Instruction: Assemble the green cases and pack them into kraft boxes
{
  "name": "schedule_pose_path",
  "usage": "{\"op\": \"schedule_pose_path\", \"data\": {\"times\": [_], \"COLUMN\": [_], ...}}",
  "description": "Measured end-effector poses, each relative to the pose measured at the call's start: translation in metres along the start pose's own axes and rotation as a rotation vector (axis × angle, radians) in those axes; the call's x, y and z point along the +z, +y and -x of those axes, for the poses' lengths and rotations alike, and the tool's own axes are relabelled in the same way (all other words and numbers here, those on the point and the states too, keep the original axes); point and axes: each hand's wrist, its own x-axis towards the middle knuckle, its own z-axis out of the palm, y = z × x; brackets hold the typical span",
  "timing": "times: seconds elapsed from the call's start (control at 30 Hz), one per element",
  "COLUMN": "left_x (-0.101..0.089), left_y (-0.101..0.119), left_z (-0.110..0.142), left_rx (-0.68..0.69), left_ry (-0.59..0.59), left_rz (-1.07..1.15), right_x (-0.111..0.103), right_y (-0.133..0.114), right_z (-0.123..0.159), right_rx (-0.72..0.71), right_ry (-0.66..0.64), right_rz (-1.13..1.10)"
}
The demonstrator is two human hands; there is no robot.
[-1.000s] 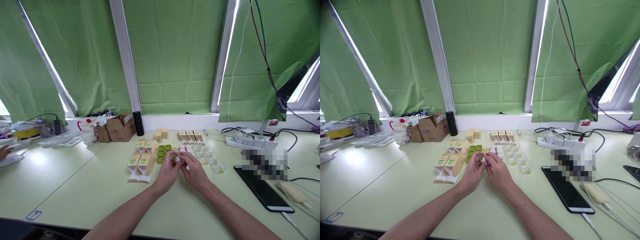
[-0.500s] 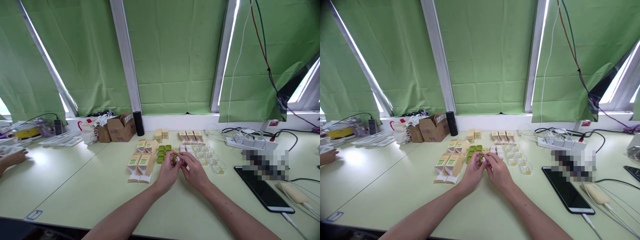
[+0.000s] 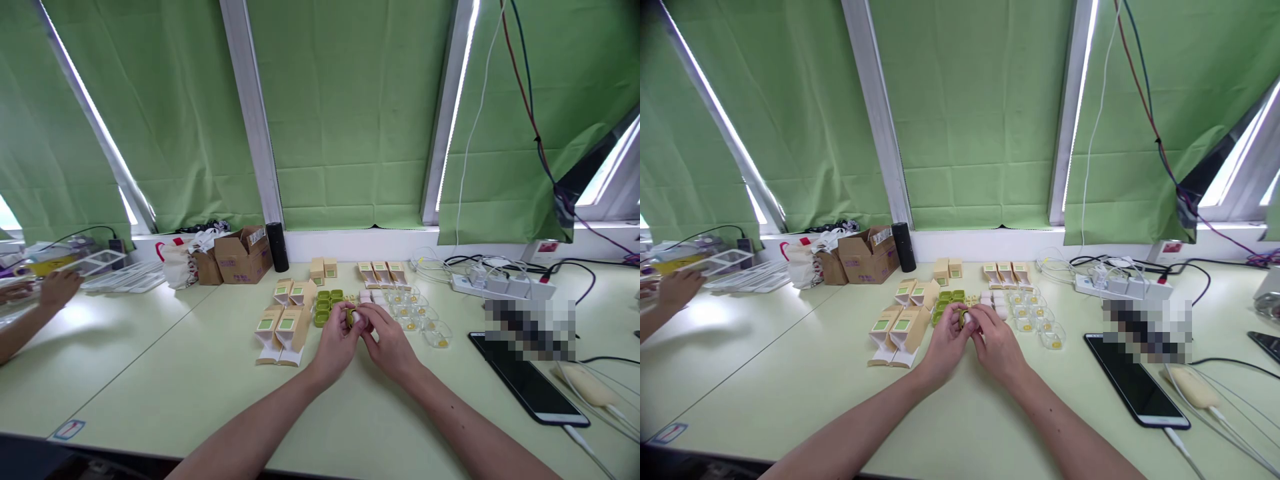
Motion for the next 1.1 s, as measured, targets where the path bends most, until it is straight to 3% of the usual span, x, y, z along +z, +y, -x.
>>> {"op": "schedule_pose_path", "data": {"times": [0.2,0.57,0.87,1.1], "left_x": [-0.001,-0.005,-0.019,-0.027], "left_y": [0.005,0.005,0.013,0.005], "left_z": [0.0,-0.006,-0.004,-0.007], "left_rx": [-0.024,-0.06,-0.009,0.259], "left_ry": [-0.005,-0.035,0.024,0.079], "left_rz": [0.096,0.23,-0.032,-0.388], "right_x": [-0.006,-0.009,-0.013,-0.008], "right_y": [-0.005,-0.005,-0.008,-0.002], "right_z": [-0.001,-0.002,-0.007,-0.009], "right_rx": [0.044,0.204,0.37,0.514], "right_ry": [-0.062,-0.056,0.022,0.067], "right_rz": [-0.059,-0.131,-0.369,-0.672]}}
